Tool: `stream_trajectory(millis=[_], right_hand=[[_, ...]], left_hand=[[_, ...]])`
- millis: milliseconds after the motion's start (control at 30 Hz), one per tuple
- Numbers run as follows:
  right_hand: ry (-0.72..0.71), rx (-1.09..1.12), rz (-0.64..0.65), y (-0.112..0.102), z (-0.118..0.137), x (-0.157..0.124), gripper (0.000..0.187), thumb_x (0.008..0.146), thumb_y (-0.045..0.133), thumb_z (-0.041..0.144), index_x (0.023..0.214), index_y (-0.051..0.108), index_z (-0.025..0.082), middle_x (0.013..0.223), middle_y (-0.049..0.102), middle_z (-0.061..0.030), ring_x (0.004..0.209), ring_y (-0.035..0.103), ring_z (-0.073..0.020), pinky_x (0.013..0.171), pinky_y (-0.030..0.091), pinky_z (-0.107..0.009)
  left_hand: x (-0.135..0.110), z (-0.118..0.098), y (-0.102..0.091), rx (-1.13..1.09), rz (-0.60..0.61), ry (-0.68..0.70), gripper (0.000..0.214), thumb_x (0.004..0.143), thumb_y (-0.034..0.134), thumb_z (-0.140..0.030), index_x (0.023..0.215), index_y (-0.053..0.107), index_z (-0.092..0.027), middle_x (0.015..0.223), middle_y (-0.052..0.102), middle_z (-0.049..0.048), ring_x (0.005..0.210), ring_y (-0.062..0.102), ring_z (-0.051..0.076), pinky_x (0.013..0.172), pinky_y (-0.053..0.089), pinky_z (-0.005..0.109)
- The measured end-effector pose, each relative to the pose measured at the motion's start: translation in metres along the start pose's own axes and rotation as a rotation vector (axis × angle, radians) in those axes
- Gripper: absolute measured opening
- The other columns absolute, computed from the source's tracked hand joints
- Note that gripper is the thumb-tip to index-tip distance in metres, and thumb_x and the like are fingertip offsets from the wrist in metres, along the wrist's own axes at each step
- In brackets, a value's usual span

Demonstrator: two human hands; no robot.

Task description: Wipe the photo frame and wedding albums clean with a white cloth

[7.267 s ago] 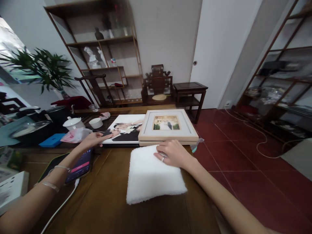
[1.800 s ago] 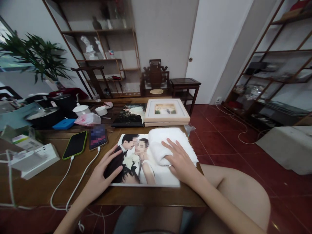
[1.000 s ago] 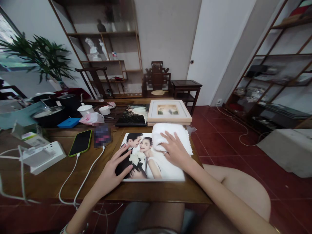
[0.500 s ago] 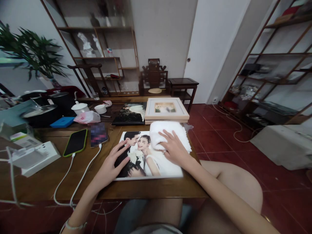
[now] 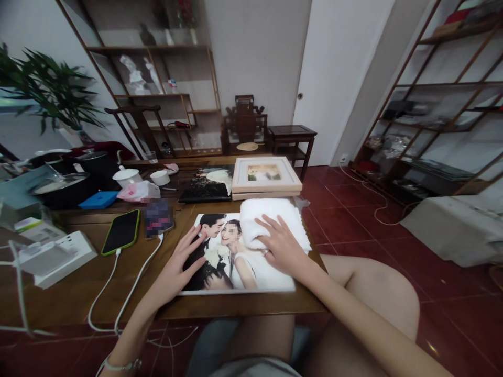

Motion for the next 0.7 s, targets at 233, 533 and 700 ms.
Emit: stream_trajectory(millis=[233,533,700], right_hand=[[-0.008,0.025,0.0,-0.003,-0.001,0.0,0.034,0.066,0.047,0.003,0.093,0.064,0.016,0.137,0.045,-0.0134,0.132,0.027,-0.0302,0.104,0.023,-0.057],[-0.01,0.031,-0.016,-0.002,-0.016,0.009,0.033,0.073,0.05,0.008,0.103,0.062,0.013,0.132,0.049,-0.0177,0.129,0.033,-0.0303,0.103,0.026,-0.054],[0.027,0.035,0.053,-0.012,0.006,0.004,0.026,0.077,0.05,0.013,0.099,0.065,0.014,0.132,0.048,-0.0172,0.13,0.031,-0.0316,0.104,0.024,-0.055]], left_hand=[[0.001,0.006,0.003,-0.035,0.015,-0.046,0.048,0.092,0.032,-0.036,0.137,0.036,-0.02,0.149,0.027,0.0045,0.138,0.018,0.017,0.113,0.015,0.039],[0.002,0.009,0.005,-0.044,0.018,-0.001,0.048,0.092,0.029,-0.032,0.138,0.035,-0.018,0.148,0.029,0.0049,0.138,0.02,0.016,0.113,0.014,0.04],[0.003,0.009,0.005,-0.043,0.008,0.0,0.046,0.091,0.033,-0.031,0.136,0.038,-0.021,0.148,0.031,0.0043,0.137,0.021,0.017,0.113,0.015,0.042]])
Point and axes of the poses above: each hand's wrist, its own x-axis towards the middle knuckle, its own y-axis out of the palm, z = x × y, the point moved 1 cm from there along x, towards the middle knuckle
